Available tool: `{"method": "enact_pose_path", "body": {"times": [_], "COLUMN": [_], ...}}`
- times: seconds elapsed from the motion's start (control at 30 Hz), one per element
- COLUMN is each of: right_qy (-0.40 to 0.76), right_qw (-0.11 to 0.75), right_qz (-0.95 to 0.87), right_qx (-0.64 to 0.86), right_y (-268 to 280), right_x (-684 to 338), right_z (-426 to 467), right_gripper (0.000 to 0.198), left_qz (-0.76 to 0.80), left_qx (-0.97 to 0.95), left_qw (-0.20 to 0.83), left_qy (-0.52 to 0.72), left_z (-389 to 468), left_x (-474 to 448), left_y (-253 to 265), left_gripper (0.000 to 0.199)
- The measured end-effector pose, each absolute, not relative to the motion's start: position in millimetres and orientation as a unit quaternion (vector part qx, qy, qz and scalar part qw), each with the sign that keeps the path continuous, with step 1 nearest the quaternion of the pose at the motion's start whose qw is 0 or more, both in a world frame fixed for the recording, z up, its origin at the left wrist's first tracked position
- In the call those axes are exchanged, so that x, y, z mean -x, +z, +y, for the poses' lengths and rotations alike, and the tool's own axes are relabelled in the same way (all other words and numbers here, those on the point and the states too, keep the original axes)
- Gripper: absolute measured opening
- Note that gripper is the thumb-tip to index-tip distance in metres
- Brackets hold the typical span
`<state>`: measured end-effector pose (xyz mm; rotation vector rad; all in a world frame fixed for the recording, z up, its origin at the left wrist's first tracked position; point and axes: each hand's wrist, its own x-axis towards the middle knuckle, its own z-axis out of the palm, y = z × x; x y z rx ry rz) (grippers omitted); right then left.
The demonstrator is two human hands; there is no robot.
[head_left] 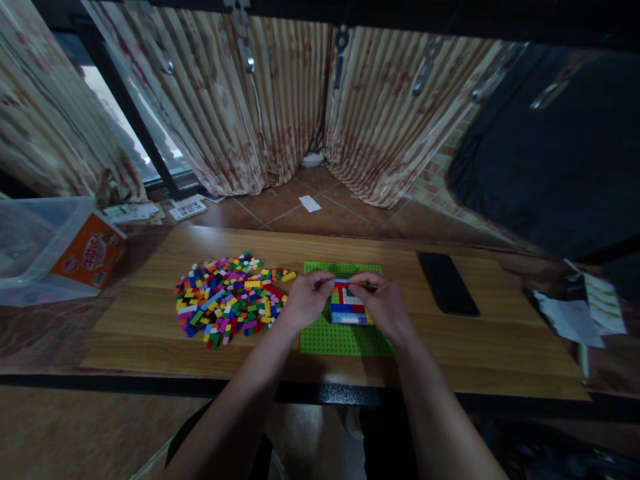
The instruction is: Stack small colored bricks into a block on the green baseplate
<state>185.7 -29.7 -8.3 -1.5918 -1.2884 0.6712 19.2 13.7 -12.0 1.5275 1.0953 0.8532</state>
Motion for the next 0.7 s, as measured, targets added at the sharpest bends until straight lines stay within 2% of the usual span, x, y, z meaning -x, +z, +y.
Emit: {"method": "enact_pose_path", "body": {"times": [0.4,0.7], "right_qy": [0.412,0.433], "right_qw": [0.513,0.530], "right_qz": [-0.393,-0.354], "right_qx": [0.643,0.637], "right_y": [-1.3,-8.1], "right_x": [-177.1,-177.1], "right_z": [-27.7,-25.2], "right_gripper": [0.026,0.026], "left_qz": [0.467,0.474], "left_qx": [-0.598,-0.586], "left_qw": [0.539,0.540], "left_qy": [0.366,0.374], "left_z": [14.1,12.5], "left_x": [-24.8,-26.5], "left_y": [-9.7,-5.9], "left_gripper": [0.016,0.016]}}
